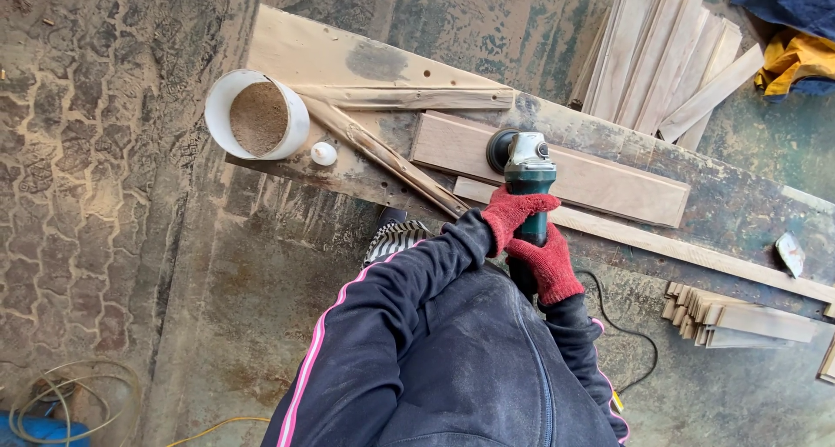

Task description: The person is sanding pieces of wood using a small piece of sandpaper and an electric angle grinder with a sanding disc.

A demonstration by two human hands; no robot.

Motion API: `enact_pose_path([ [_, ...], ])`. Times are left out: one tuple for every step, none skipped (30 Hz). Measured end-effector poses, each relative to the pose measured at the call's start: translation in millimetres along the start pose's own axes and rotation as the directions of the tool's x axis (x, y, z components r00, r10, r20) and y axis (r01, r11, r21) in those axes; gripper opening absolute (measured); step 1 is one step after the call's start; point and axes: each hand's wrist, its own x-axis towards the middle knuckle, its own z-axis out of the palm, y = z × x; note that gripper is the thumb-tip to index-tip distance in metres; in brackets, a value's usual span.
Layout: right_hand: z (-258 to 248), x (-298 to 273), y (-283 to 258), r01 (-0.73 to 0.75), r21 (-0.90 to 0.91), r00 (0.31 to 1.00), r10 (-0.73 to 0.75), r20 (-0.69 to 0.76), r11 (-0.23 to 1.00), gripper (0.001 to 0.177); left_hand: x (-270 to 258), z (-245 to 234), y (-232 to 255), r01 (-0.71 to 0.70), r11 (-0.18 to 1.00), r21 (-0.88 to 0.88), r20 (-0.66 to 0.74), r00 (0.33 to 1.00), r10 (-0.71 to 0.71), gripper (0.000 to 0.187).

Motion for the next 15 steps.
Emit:
enact_pose_path([
  [1.3,-2.6,-4.0,-0.001,0.016,1.000,0.001,-0.003,1.000,0.059,-1.9,-2.0,1.9,-0.003,1.000,-0.006,0.001,1.000,0.003,0.077],
  [2.3,-5.0,-8.2,-0.001,0.031,1.000,0.002,-0.006,1.000,0.057,-3.7,-3.8,3.9,-0.006,1.000,-0.013,0.001,1.000,0.006,0.077],
  [4.0,-6.2,-11.1,0.000,0.028,1.000,0.000,-0.003,1.000,0.057,-3.1,-4.6,4.1,-0.007,1.000,-0.017,-0.002,1.000,0.007,0.077],
  [5.6,-7.9,-13.6,0.000,0.013,1.000,0.000,-0.001,1.000,0.059,-2.8,-5.4,3.7,-0.011,0.999,-0.035,-0.014,1.000,0.010,0.077],
  [7.2,-9.5,-16.1,0.000,-0.002,1.000,0.000,0.001,1.000,0.060,-2.3,-6.1,3.2,-0.014,0.998,-0.053,-0.026,1.000,0.013,0.078],
  [8.1,-9.2,-15.9,0.000,-0.003,1.000,0.000,0.001,1.000,0.060,-5.0,-7.5,6.3,-0.014,0.998,-0.055,-0.026,1.000,0.012,0.078],
  [8.9,-8.8,-15.7,-0.002,-0.010,1.000,0.002,0.003,1.000,0.061,-7.6,-8.8,9.3,0.007,0.999,-0.053,-0.029,1.000,-0.008,0.080],
  [9.7,-8.6,-15.4,-0.004,-0.016,1.000,0.004,0.005,1.000,0.061,-10.3,-10.1,12.3,0.027,0.998,-0.051,-0.033,0.999,-0.029,0.082],
  [10.6,-7.2,-14.9,-0.004,-0.017,1.000,0.004,0.006,1.000,0.061,-13.7,-11.8,15.6,0.028,0.998,-0.052,-0.034,0.999,-0.029,0.082],
  [11.7,-5.8,-14.3,0.005,-0.010,1.000,-0.005,0.013,1.000,0.060,-17.1,-13.8,18.8,0.032,0.997,-0.066,-0.033,0.999,-0.034,0.081],
  [13.0,-4.4,-13.6,0.015,-0.002,1.000,-0.015,0.019,1.000,0.058,-20.5,-16.0,21.9,0.036,0.996,-0.081,-0.033,0.999,-0.039,0.080],
  [13.6,-6.1,-17.5,0.014,-0.005,1.000,-0.014,0.022,1.000,0.058,-18.8,-18.7,21.6,0.037,0.996,-0.083,-0.035,0.999,-0.040,0.080],
  [14.2,-7.8,-21.3,0.016,0.000,1.000,-0.016,0.025,1.000,0.058,-17.2,-21.5,21.2,0.041,0.995,-0.090,-0.038,0.998,-0.044,0.080],
  [14.3,-9.1,-25.5,0.019,0.004,0.999,-0.019,0.027,1.000,0.057,-15.3,-23.5,21.2,0.043,0.994,-0.097,-0.040,0.998,-0.047,0.081],
  [15.4,-6.3,-23.6,0.020,0.001,0.999,-0.020,0.028,1.000,0.057,-14.4,-24.6,20.9,0.043,0.994,-0.099,-0.041,0.998,-0.047,0.081],
])
